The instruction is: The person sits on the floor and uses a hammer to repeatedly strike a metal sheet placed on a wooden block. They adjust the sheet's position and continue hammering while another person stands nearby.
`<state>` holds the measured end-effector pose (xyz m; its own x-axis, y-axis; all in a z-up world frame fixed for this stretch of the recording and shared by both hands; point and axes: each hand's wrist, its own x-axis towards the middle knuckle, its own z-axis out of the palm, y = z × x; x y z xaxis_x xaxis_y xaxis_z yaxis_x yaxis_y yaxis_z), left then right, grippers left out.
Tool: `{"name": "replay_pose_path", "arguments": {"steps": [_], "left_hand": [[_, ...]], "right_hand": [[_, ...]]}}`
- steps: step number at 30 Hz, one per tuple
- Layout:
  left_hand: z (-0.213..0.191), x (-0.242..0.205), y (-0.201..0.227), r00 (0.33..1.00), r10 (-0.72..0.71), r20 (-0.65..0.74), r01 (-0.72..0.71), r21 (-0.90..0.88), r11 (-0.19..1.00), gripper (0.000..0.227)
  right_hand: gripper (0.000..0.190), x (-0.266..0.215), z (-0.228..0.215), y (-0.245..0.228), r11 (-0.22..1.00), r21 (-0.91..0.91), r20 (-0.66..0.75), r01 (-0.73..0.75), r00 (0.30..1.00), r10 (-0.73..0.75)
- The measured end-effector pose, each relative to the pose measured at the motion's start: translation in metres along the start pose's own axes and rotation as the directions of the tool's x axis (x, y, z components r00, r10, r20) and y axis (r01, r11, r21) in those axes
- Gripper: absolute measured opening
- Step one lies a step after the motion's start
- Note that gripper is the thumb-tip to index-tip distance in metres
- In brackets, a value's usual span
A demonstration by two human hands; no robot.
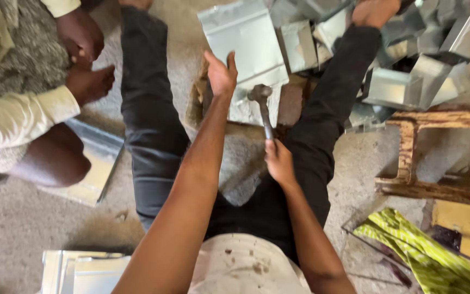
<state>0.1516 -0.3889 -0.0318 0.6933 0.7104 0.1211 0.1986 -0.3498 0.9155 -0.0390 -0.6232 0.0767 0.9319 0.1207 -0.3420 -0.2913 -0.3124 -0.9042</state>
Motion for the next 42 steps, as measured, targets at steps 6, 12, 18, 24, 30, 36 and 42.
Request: {"name": "replay_pose_path", "arguments": {"steps": [6,12,18,24,30,36,42], "left_hand": [[-0.006,-0.001,0.005,0.993,-0.093,0.075,0.098,-0.069,0.993,0.053],[-0.008,-0.001,0.009,0.999,-0.013,0.048,0.018,-0.09,0.996,0.054],[-0.008,-0.003,0.001,0.995,-0.061,0.081,0.066,-0.057,0.996,0.059],[-0.007,-0.006,-0.002,0.995,-0.079,0.065,0.079,0.009,0.997,0.066],[-0.008,0.0,0.008,0.993,-0.089,0.077,0.097,-0.114,0.989,0.054],[-0.002,-0.003,-0.008,0.998,-0.039,0.045,0.042,-0.067,0.997,0.057],[0.015,0.011,-0.017,0.999,0.037,-0.038,-0.039,-0.069,0.997,0.067]], "right_hand": [[0.049,-0.033,-0.089,-0.101,0.917,-0.167,-0.155,0.362,0.909,-0.387],[0.062,-0.056,-0.149,-0.169,0.372,0.205,-0.458,0.905,0.425,-0.781],[0.039,0.018,-0.015,-0.001,0.865,-0.131,-0.201,0.485,0.841,-0.502],[0.038,-0.005,-0.054,-0.071,0.964,0.253,-0.018,-0.085,0.996,0.093],[0.06,-0.044,-0.143,-0.166,0.638,0.219,-0.467,0.738,0.654,-0.596],[0.051,0.007,-0.072,-0.064,0.693,0.097,-0.496,0.714,0.639,-0.588],[0.035,0.015,-0.034,-0.022,0.971,0.111,0.028,-0.211,0.977,0.209]]}}
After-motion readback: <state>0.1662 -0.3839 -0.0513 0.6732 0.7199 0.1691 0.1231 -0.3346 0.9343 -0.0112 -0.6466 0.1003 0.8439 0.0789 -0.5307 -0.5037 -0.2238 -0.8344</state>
